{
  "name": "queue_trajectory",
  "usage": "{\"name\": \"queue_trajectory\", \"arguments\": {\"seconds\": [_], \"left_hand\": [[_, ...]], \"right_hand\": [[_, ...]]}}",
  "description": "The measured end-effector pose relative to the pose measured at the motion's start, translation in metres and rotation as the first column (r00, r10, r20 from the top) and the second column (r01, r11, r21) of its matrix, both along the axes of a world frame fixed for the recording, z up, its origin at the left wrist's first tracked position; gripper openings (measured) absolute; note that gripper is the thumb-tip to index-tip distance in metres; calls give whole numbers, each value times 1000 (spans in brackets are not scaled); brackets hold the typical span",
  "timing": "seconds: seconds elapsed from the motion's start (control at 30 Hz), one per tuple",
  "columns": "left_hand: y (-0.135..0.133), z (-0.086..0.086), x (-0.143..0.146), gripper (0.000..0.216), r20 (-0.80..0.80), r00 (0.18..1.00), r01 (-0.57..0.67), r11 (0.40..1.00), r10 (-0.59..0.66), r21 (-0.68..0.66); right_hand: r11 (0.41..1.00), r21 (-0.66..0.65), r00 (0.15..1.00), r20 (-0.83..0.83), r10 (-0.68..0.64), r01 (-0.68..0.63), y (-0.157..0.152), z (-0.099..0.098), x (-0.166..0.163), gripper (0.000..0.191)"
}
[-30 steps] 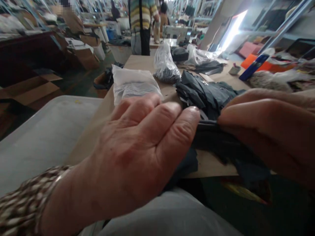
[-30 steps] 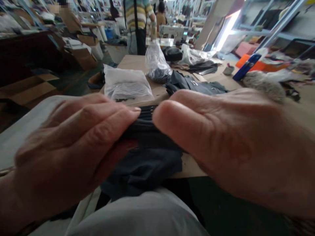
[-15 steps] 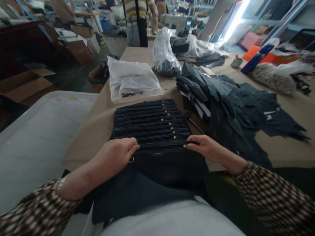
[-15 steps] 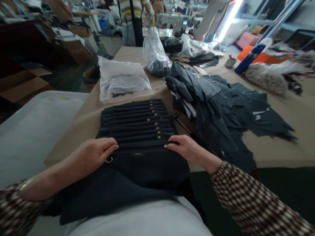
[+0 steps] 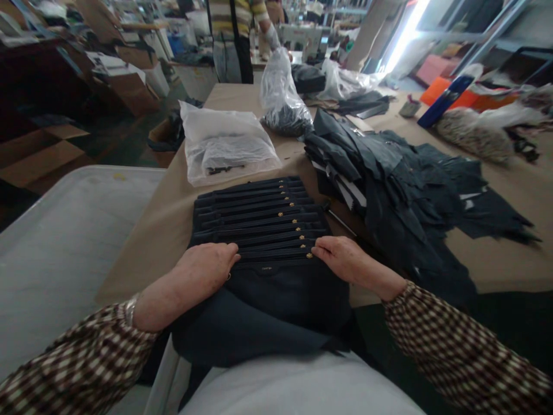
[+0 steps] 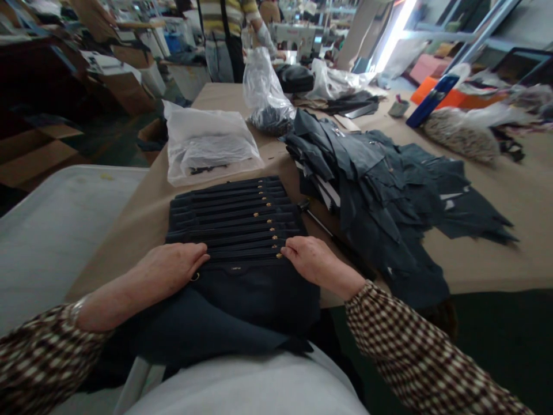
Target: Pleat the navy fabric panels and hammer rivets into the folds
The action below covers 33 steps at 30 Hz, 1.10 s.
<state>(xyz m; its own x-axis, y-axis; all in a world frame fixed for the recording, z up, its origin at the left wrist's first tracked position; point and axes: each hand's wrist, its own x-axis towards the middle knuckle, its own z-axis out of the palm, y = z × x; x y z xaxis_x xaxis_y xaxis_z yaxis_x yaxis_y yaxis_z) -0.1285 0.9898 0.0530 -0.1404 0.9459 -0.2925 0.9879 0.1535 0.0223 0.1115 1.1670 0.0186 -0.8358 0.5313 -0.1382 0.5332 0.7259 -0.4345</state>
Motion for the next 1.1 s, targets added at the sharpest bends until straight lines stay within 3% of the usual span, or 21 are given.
{"name": "queue_trajectory", "arguments": {"seconds": [0.1,0.27,0.43,0.6,0.73,0.8,0.9,1.0,1.1], "left_hand": [[2,4,0,26,-12,1000,-7,999,7,-37],[2,6,2,27,-95,995,-6,998,0,-65],[1,12,6,28,-168,984,55,995,-67,-78],[5,11,37,21,-257,961,142,977,-98,160],[6,-25,67,41,-115,933,360,860,-342,363],[6,-52,71,47,-153,896,439,783,-416,440],[7,-82,65,57,-289,857,514,663,-427,544],[6,-89,56,56,-373,826,563,603,-422,566],[8,-86,53,52,-409,805,593,574,-430,564]], "right_hand": [[1000,12,1000,6,24,-24,-1,5,-1,33],[985,157,996,61,59,-68,-2,-1,-7,29],[974,202,993,78,86,-101,-4,-4,-7,26],[973,208,993,81,81,-97,-5,-1,-9,25],[975,213,997,56,54,-65,-10,1,-10,24],[979,199,998,2,55,-54,-10,2,-8,18],[985,173,986,-161,49,-20,5,8,1,7],[972,202,937,-346,-44,121,48,27,15,9],[895,296,897,-391,-205,333,116,54,26,17]]}}
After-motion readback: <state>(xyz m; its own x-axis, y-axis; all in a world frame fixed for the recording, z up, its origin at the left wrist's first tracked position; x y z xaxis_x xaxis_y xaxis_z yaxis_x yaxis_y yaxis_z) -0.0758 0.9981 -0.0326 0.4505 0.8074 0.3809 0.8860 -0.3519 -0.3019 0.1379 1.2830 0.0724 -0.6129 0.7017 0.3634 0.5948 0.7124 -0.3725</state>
